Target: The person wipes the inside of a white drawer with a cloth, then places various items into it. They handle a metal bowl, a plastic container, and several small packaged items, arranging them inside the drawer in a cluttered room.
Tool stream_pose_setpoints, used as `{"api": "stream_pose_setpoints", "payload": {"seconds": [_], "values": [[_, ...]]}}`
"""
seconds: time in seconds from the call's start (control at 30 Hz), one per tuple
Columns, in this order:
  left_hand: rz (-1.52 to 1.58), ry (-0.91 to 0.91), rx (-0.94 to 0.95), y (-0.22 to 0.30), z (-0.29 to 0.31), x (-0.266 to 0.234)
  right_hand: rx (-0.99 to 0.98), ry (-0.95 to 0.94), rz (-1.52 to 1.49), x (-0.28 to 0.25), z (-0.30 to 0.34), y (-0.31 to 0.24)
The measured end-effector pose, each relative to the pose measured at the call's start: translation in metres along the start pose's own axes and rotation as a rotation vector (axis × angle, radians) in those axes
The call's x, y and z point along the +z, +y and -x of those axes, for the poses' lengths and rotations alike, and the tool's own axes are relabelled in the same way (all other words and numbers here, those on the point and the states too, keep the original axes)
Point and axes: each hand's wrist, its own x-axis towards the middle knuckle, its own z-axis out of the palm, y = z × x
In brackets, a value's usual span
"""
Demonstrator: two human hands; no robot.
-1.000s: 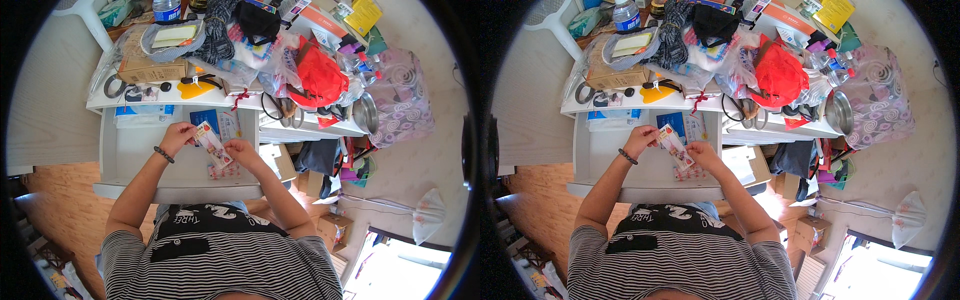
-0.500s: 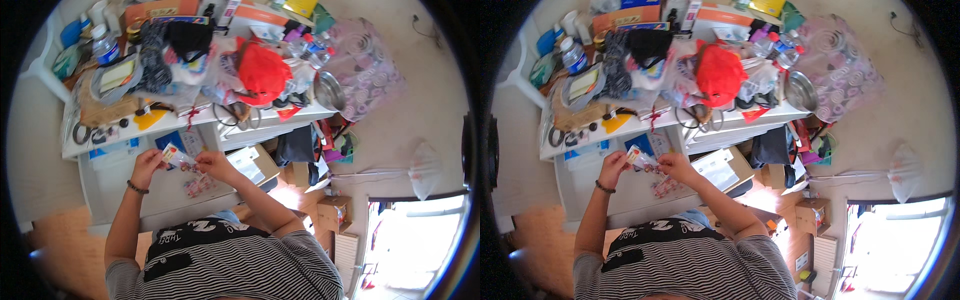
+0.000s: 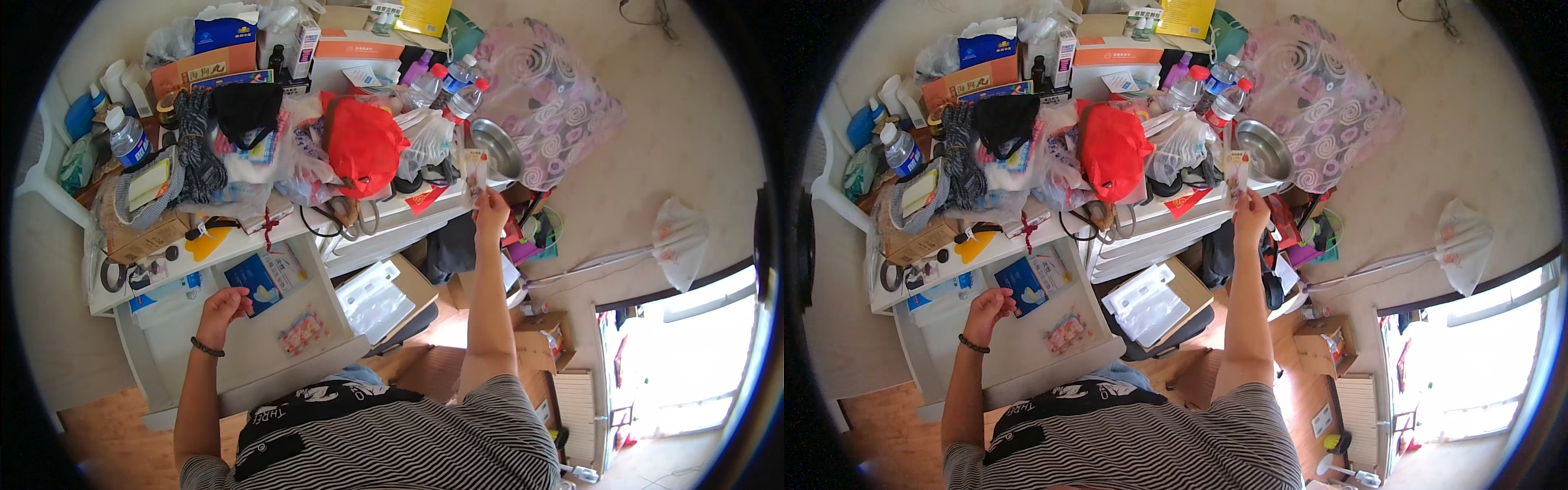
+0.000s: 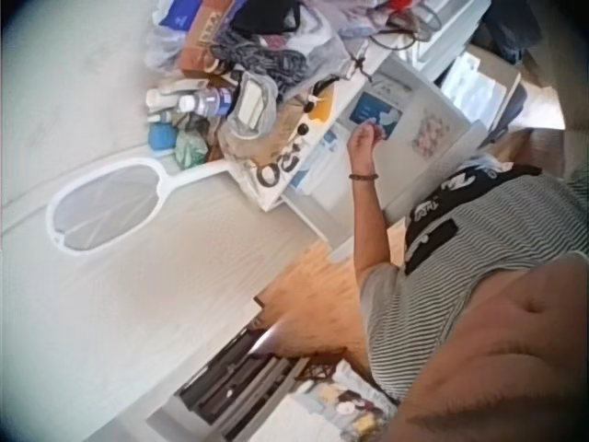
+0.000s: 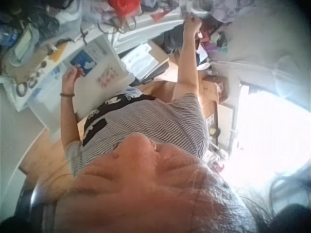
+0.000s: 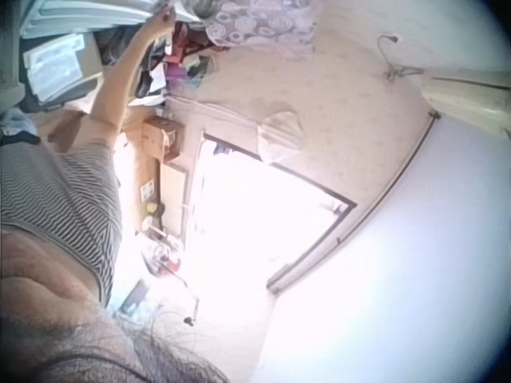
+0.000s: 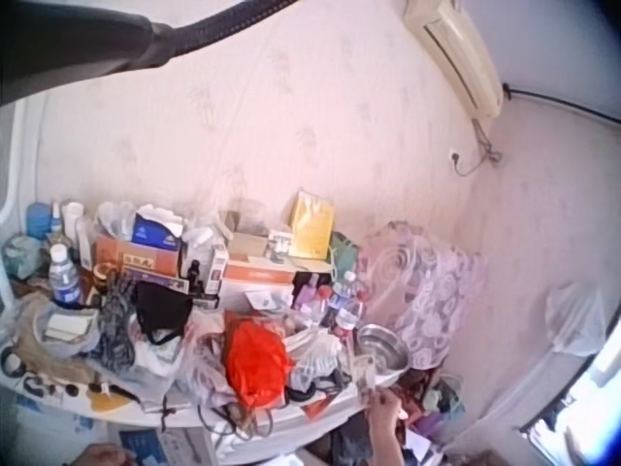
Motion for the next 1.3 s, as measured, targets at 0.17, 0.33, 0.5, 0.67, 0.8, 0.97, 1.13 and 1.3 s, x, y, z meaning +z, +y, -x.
{"api": "stream_pose_setpoints", "payload": {"seconds": [0.17,0.33,0.5,0.67,0.8,0.97,1.13,1.3], "values": [[-0.055,-0.003,0.018,0.003,0.007,-0.001,-0.068,-0.133,0.424,0.029,-0.078,0.016],[-0.150,-0.054,0.086,0.016,0.020,-0.011,-0.125,-0.189,0.428,0.044,-0.075,0.049],[-0.350,0.065,0.324,0.079,0.027,0.008,-0.441,-0.048,0.535,0.035,-0.087,0.072],[-0.655,0.409,0.714,0.161,0.023,0.024,-0.502,0.002,0.696,0.024,-0.089,0.056],[-0.849,0.591,0.936,0.197,0.013,0.019,-0.482,0.052,0.439,0.048,-0.021,-0.023],[-1.126,0.719,0.993,0.219,-0.021,0.006,-0.635,-0.090,0.159,0.093,0.070,-0.127],[-1.560,0.847,0.613,0.248,-0.083,0.026,-1.006,-0.493,0.046,0.170,0.172,-0.180],[-0.519,0.495,0.685,0.260,-0.104,-0.007,-0.860,-0.684,-0.056,0.193,0.222,-0.167]]}}
